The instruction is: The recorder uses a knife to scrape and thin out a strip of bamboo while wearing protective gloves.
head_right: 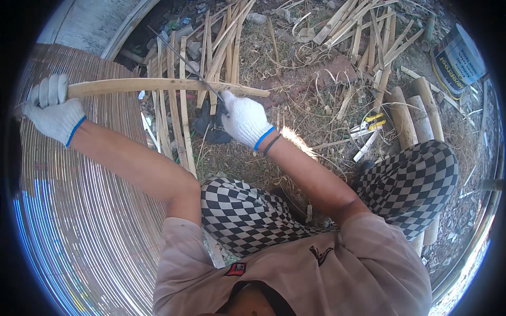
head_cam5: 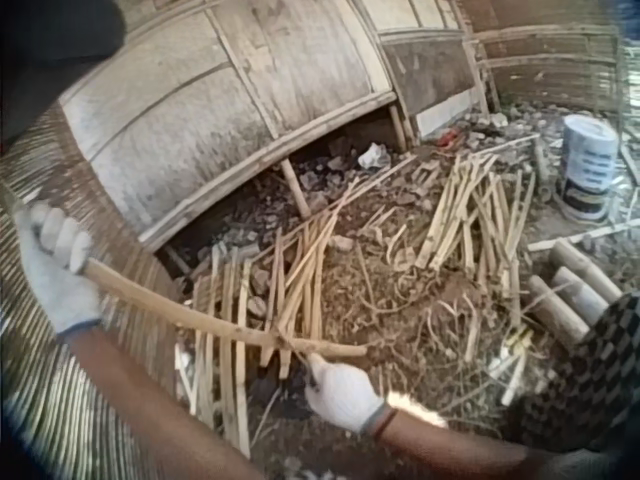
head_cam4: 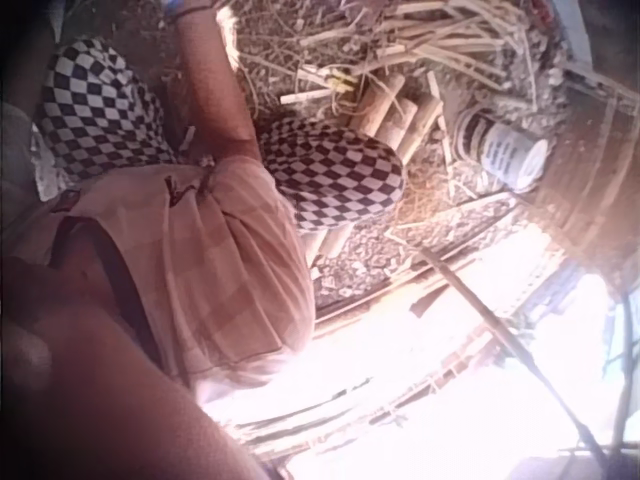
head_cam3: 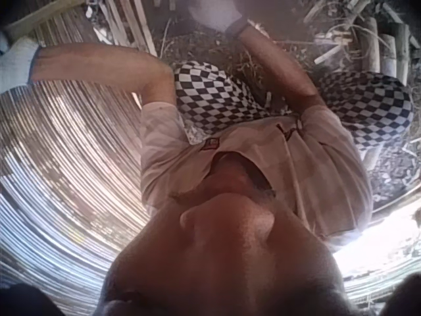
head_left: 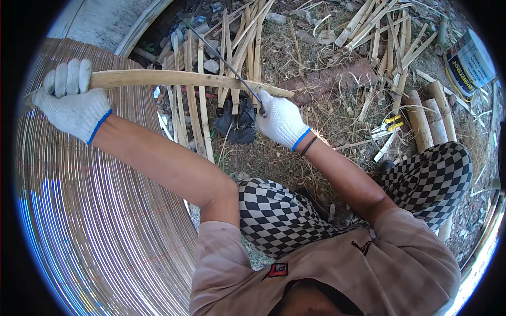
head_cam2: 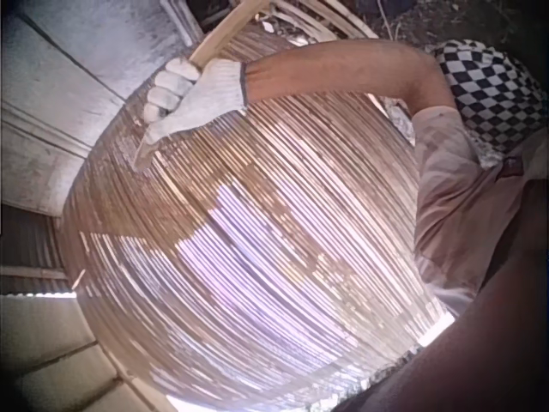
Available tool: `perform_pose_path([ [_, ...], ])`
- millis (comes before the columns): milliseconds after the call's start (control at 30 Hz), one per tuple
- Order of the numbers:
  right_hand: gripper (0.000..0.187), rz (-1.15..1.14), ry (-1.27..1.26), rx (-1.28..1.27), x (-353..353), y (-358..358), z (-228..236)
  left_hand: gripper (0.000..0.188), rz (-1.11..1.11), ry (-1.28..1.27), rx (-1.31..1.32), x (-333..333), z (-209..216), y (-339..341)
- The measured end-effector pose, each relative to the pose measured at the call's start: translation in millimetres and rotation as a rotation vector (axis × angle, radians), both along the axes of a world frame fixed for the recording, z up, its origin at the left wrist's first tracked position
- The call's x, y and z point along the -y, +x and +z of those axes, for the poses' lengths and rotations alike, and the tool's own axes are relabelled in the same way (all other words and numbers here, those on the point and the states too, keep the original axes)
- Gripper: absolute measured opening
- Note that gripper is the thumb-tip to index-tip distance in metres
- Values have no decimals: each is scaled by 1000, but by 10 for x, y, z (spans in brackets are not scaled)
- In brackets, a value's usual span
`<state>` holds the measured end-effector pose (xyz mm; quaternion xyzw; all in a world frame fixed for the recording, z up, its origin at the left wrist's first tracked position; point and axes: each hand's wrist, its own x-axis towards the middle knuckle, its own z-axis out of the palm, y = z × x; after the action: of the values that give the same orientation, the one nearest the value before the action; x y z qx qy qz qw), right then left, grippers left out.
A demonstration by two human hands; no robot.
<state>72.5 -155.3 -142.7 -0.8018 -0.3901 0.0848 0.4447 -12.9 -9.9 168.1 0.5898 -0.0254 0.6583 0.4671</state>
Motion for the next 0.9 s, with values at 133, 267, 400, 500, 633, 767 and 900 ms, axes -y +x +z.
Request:
perform_pose_path([
  [133,33,-23,-28,-581,-121,488,-483,45,67,-9,35,-11,-64,169],
  [267,30,-31,67,-53,-61,1,-205,40,-114,26,-2,-340,4,-126],
  [400,30,-220,-49,-171,-65,194,-750,47,-8,-28,21,-474,52,-75],
  [500,35,-214,-186,-219,-128,400,-941,50,28,-32,25,-484,-36,-32],
  [633,37,-33,-152,-164,56,38,-537,51,97,-72,41,-547,29,-267],
  [767,36,-290,-281,-259,138,406,-1519,51,47,-133,32,-480,-27,-47],
  [900,33,-187,-326,-261,99,550,-1544,48,41,-55,66,-608,-51,-107],
])
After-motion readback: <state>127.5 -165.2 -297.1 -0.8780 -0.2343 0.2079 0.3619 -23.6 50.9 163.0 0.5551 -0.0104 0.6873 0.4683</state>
